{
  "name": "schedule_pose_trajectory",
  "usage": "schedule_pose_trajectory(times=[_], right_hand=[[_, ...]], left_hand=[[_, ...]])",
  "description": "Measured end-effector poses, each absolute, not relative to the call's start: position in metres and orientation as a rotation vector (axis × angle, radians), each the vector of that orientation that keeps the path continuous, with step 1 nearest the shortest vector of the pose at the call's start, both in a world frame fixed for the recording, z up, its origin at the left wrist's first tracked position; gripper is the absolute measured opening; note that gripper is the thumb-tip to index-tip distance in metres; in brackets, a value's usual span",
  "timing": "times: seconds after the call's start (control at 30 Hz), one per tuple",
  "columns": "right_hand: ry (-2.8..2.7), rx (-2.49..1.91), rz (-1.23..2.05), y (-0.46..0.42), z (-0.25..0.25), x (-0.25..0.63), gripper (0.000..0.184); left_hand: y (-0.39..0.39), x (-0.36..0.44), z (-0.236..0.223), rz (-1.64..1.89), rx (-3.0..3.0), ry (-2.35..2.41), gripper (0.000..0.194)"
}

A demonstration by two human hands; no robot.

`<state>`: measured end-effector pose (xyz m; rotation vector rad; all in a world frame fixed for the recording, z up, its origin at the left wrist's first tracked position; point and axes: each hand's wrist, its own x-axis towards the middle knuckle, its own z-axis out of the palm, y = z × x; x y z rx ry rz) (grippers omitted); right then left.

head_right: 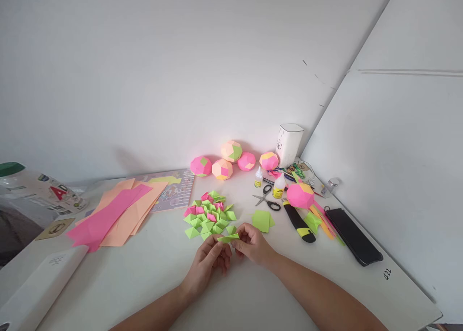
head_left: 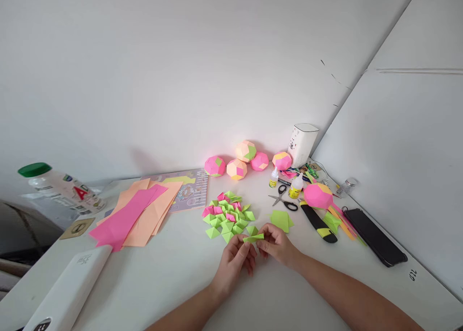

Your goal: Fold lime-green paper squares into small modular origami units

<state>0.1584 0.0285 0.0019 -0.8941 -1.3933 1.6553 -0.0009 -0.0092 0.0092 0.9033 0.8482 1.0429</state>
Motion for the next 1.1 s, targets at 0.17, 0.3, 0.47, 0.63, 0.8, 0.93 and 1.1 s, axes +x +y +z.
schedule_pose_trajectory(times=[0.17,0.3,0.47,0.63,0.8,0.93,1.1], right_hand=[[-1.413,-0.882,1.633,0.0285,-0.0002,0.1577,0.029],[-1.430,-0.878,1.629,0.0288,-0.0018,0.1582,0.028],[-1.430,-0.888,1.633,0.0283,-0.0025,0.1589,0.025],[-1.404,-0.868,1.677,0.0274,-0.0017,0.1593,0.026],[-1.456,-0.802,1.703,0.0274,0.0006,0.1625,0.025],[-1.512,-0.763,1.690,0.0278,0.0003,0.1651,0.029],[-1.530,-0.787,1.683,0.0273,0.0020,0.1644,0.026]], left_hand=[[-0.0083,-0.0007,0.0080,1.063,0.885,0.851,0.028],[-0.0078,0.0005,0.0074,1.060,0.886,0.879,0.028],[-0.0081,0.0010,0.0081,1.057,0.903,0.900,0.029],[-0.0081,0.0014,0.0087,1.060,0.913,0.902,0.029],[-0.0083,0.0004,0.0069,1.058,0.923,0.895,0.028],[-0.0083,-0.0007,0.0053,1.048,0.942,0.897,0.028],[-0.0081,-0.0007,0.0066,1.034,0.945,0.918,0.029]])
